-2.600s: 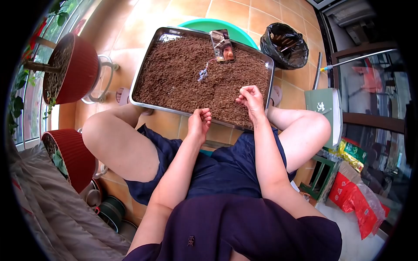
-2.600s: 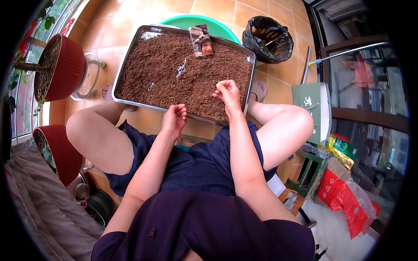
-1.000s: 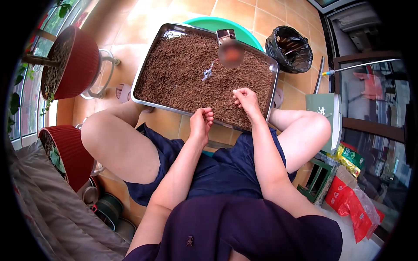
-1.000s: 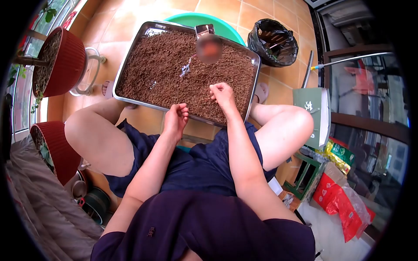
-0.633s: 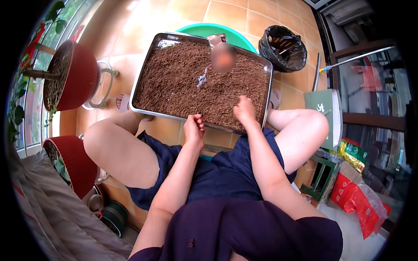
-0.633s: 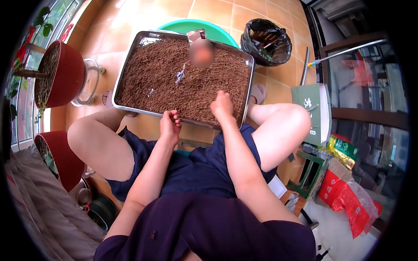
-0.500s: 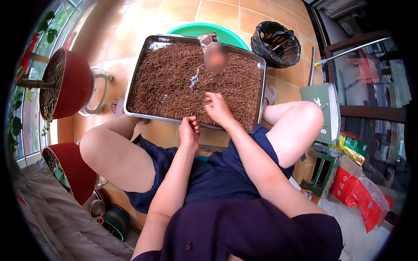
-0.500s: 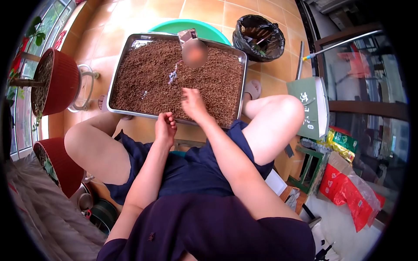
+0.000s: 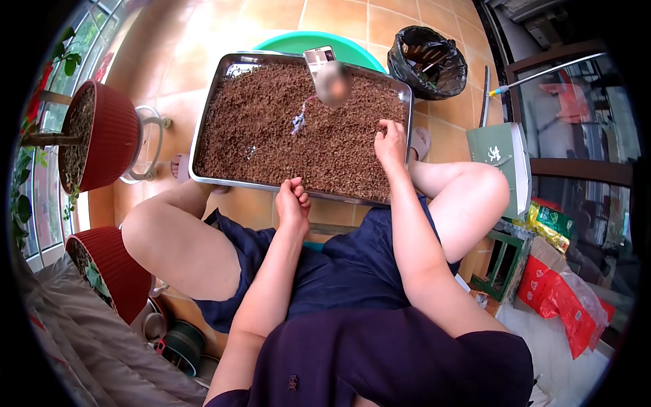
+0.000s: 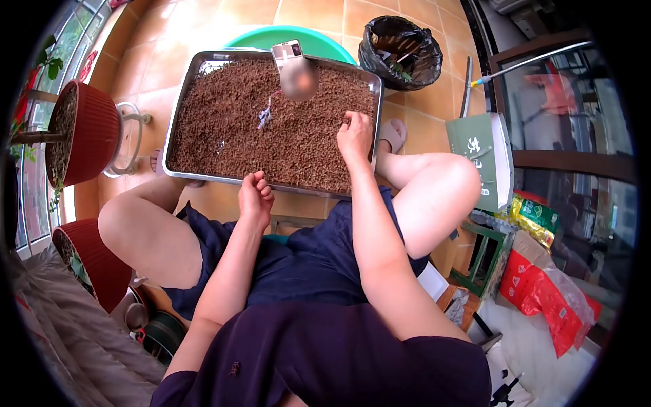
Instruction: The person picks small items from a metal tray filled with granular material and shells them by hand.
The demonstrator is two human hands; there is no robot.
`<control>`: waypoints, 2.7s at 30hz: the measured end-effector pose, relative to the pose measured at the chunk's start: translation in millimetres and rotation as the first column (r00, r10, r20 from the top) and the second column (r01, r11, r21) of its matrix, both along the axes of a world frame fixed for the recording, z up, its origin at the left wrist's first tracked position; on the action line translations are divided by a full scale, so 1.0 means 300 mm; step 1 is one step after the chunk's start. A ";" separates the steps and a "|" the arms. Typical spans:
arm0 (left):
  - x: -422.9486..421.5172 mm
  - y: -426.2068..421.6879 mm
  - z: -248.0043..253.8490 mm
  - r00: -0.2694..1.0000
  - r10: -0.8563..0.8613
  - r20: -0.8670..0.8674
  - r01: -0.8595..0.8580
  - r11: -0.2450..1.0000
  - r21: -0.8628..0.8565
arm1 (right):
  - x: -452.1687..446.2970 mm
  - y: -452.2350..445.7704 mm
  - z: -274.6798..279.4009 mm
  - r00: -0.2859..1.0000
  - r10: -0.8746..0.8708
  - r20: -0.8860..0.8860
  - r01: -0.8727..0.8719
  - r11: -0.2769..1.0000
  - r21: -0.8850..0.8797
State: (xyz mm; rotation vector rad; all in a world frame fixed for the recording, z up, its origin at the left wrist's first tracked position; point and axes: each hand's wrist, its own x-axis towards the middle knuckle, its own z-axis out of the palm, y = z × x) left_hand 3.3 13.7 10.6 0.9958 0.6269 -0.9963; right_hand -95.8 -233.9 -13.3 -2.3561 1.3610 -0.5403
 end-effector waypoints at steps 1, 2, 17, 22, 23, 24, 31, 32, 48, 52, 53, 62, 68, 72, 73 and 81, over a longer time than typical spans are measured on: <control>0.000 0.001 0.000 1.000 0.001 -0.005 -0.001 1.000 -0.009 | -0.007 -0.014 -0.007 0.999 0.045 0.009 -0.044 0.996 -0.077; 0.001 0.002 0.002 1.000 0.001 -0.009 -0.002 1.000 -0.019 | -0.005 -0.023 -0.018 0.995 0.095 -0.008 -0.096 0.992 -0.080; 0.025 -0.020 -0.013 0.990 0.116 0.076 -0.107 0.988 -0.110 | -0.022 0.203 0.142 0.826 0.525 -0.203 -0.466 0.840 0.278; 0.007 -0.038 -0.007 0.995 0.078 0.065 -0.072 0.994 -0.082 | -0.122 0.067 0.131 0.969 0.234 -0.083 -0.226 0.969 0.098; 0.005 -0.038 -0.006 0.996 0.063 0.059 -0.058 0.995 -0.077 | -0.121 0.063 0.126 0.977 0.206 -0.047 -0.201 0.974 0.101; 0.004 -0.037 -0.003 0.997 0.049 0.053 -0.045 0.997 -0.070 | -0.115 0.062 0.122 0.984 0.179 -0.010 -0.177 0.979 0.106; 0.034 -0.002 0.009 0.990 0.132 0.047 -0.134 0.990 0.033 | -0.003 0.187 0.110 0.942 0.327 0.071 -0.334 0.913 0.236; 0.041 0.001 0.012 0.987 0.152 0.060 -0.155 0.987 0.053 | 0.017 0.217 0.115 0.918 0.386 0.092 -0.396 0.875 0.279; 0.048 0.008 0.018 0.990 0.119 0.078 -0.126 0.988 0.094 | 0.076 0.328 0.046 0.862 0.503 -0.060 -0.496 0.863 0.097; 0.041 -0.004 0.030 0.990 0.111 0.086 -0.119 0.988 0.096 | 0.016 0.224 0.067 0.936 0.334 -0.110 -0.325 0.941 0.090; 0.042 -0.002 0.025 0.989 0.115 0.092 -0.124 0.988 0.095 | 0.000 0.202 0.065 0.949 0.294 -0.115 -0.281 0.952 0.117; 0.033 0.001 0.014 0.988 0.133 0.078 -0.140 0.985 0.099 | 0.033 0.266 0.066 0.907 0.236 -0.350 -0.151 0.956 0.253; 0.036 0.020 0.008 0.988 0.130 0.086 -0.139 0.984 0.112 | 0.176 0.393 0.068 0.851 0.261 0.456 -0.510 0.621 0.596; 0.038 0.014 0.011 0.987 0.142 0.080 -0.151 0.983 0.109 | 0.176 0.418 -0.027 0.807 0.368 0.462 -0.579 0.650 0.493; 0.040 0.014 0.006 0.987 0.141 0.075 -0.149 0.984 0.102 | 0.162 0.404 -0.041 0.840 0.298 0.454 -0.525 0.659 0.539; 0.032 -0.007 0.015 0.991 0.119 0.065 -0.124 0.988 0.086 | -0.016 0.104 -0.029 0.932 -0.261 0.253 -0.018 0.664 0.748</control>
